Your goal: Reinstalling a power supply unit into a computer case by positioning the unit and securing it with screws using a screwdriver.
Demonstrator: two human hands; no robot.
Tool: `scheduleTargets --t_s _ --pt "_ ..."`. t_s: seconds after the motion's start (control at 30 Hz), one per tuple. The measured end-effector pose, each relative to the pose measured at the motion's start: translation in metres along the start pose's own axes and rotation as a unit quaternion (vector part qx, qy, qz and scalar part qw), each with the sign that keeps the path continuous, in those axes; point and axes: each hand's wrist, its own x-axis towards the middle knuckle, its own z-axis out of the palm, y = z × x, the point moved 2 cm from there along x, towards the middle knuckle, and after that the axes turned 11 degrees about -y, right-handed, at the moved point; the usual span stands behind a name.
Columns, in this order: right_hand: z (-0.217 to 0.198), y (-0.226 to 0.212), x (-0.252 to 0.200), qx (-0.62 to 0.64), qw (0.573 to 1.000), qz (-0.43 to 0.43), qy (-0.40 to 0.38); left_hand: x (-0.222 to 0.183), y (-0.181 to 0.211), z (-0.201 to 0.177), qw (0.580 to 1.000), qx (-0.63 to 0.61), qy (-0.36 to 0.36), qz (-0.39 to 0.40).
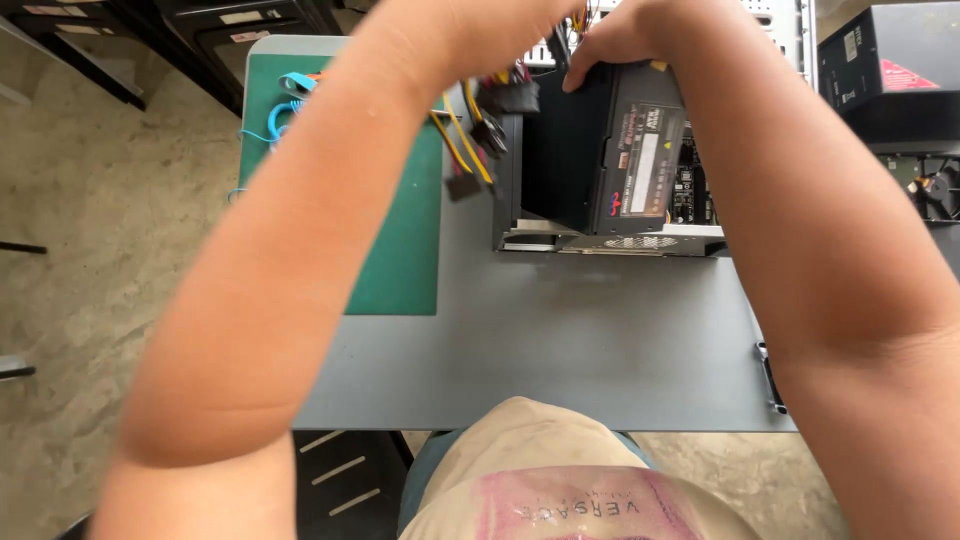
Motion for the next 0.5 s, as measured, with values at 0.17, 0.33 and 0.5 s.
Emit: scheduleTargets --t_s 0.17,0.33,0.5 --pt "0.008 -0.001 -0.018 0.096 0.995 0.028 -0.02 0.065 -0.054 0.07 0.999 -0.035 -0.028 0.03" --pt "0.017 0.037 0.007 0.067 0.99 -0.076 0.094 0.085 -0.078 0.084 0.803 0.483 0.104 0.333" --pt "0.137 0.062 -0.063 0.181 0.811 -0.315 0.459 0.048 -0.011 0.053 0.978 -0.198 -0.045 0.051"
